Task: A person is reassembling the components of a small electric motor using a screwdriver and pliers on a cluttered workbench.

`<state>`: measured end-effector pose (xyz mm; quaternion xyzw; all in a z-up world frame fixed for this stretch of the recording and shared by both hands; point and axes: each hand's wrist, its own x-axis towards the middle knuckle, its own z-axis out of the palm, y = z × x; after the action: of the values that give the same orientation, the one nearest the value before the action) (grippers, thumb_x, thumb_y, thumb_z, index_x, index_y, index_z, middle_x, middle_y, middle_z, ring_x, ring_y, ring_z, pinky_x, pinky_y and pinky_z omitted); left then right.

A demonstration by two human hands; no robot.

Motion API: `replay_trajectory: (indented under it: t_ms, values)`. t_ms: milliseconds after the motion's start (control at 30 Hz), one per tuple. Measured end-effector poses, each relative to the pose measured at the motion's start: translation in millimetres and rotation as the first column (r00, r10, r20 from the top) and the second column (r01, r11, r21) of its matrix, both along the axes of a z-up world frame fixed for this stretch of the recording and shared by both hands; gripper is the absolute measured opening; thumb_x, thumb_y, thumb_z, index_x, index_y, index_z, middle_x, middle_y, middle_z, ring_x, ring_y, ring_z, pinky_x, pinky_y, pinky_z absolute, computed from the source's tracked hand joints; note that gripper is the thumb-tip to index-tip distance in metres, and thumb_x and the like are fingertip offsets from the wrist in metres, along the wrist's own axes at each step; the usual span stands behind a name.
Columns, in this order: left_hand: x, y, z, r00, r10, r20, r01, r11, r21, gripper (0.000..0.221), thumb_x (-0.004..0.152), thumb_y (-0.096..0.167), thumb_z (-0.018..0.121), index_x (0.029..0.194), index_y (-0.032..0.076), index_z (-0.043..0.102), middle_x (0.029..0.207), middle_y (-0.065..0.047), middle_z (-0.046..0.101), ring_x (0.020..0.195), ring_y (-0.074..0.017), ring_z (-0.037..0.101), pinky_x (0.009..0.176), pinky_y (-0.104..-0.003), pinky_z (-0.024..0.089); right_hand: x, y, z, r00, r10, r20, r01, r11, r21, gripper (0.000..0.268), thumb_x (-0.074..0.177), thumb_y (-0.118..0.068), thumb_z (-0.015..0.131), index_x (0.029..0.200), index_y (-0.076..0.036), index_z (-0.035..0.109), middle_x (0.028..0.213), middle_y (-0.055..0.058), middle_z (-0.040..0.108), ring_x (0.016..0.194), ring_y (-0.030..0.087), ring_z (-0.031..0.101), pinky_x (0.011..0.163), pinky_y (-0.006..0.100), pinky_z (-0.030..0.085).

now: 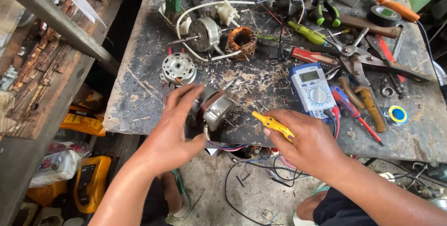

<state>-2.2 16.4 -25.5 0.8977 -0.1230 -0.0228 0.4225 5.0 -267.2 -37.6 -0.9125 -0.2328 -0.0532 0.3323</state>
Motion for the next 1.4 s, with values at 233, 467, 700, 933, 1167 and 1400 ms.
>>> replay_trajectory:
  t_ms: [233, 467, 700, 933, 1167, 1400]
  values:
    - [9.1, -14.6, 4.0, 0.991, 0.122, 0.053, -0.125, 0.991, 0.042, 0.067, 0.071, 0.010, 0.078, 0.135, 0.006, 0.060, 0.140, -0.013, 0.058, 0.118, -0.0325, 0.064, 0.097, -0.043, 0.050, -4.7, 11.2, 8.4, 0.994, 0.075, 0.082, -0.079, 0.996, 0.046, 0.034, 0.078, -0.009, 0.075, 0.111, -0.006, 0.072, 0.090, 0.005, 0.080, 0.053, 0.015, 0.068, 0.046, 0.028, 0.052]
    - [5.2, -20.3, -8.6, 0.950, 0.260, 0.173, -0.263, 0.965, -0.009, 0.048, 0.063, 0.013, 0.089, 0.105, 0.005, 0.066, 0.117, -0.011, 0.073, 0.103, -0.0267, 0.072, 0.087, -0.037, 0.054, -10.2, 18.1, 12.7, 0.984, 0.119, 0.131, -0.117, 0.993, -0.024, 0.033, 0.079, -0.010, 0.074, 0.111, -0.008, 0.071, 0.082, 0.004, 0.075, 0.048, 0.018, 0.062, 0.044, 0.034, 0.048]
    - [2.2, -21.9, -14.7, 0.938, 0.279, 0.204, -0.279, 0.960, -0.027, 0.042, 0.065, 0.012, 0.090, 0.095, 0.004, 0.062, 0.124, -0.019, 0.070, 0.121, -0.0304, 0.067, 0.088, -0.040, 0.054, -10.5, 23.1, 9.9, 0.987, 0.121, 0.107, -0.118, 0.992, -0.037, 0.033, 0.082, -0.012, 0.073, 0.114, -0.007, 0.069, 0.085, 0.006, 0.074, 0.049, 0.021, 0.061, 0.045, 0.037, 0.048]
    - [-0.8, -25.9, -21.6, 0.918, 0.331, 0.218, -0.325, 0.944, -0.063, 0.045, 0.065, 0.014, 0.090, 0.098, 0.003, 0.061, 0.131, -0.022, 0.068, 0.110, -0.0312, 0.072, 0.082, -0.039, 0.056, -15.7, 29.3, 13.3, 0.975, 0.114, 0.190, -0.098, 0.991, -0.091, 0.034, 0.083, -0.011, 0.072, 0.116, -0.005, 0.070, 0.085, 0.006, 0.072, 0.052, 0.021, 0.060, 0.046, 0.037, 0.047]
    - [-0.5, -22.7, -18.2, 0.907, 0.338, 0.251, -0.320, 0.941, -0.112, 0.037, 0.067, 0.013, 0.086, 0.096, -0.002, 0.067, 0.122, -0.024, 0.071, 0.104, -0.0328, 0.074, 0.083, -0.039, 0.059, -11.3, 31.8, 20.9, 0.661, 0.295, 0.690, 0.098, 0.877, -0.470, 0.021, 0.085, -0.013, 0.075, 0.106, -0.013, 0.071, 0.097, 0.004, 0.061, 0.077, 0.017, 0.055, 0.069, 0.031, 0.040]
    - [9.5, 7.5, -6.2, 0.969, 0.243, -0.049, -0.247, 0.942, -0.228, 0.022, 0.079, -0.002, 0.071, 0.099, 0.002, 0.080, 0.133, -0.021, 0.069, 0.105, -0.0250, 0.079, 0.083, -0.028, 0.064, -10.7, 25.1, 22.6, 0.685, 0.290, 0.668, 0.035, 0.904, -0.427, 0.026, 0.083, -0.009, 0.079, 0.105, 0.001, 0.072, 0.099, 0.010, 0.066, 0.077, 0.022, 0.060, 0.069, 0.036, 0.046]
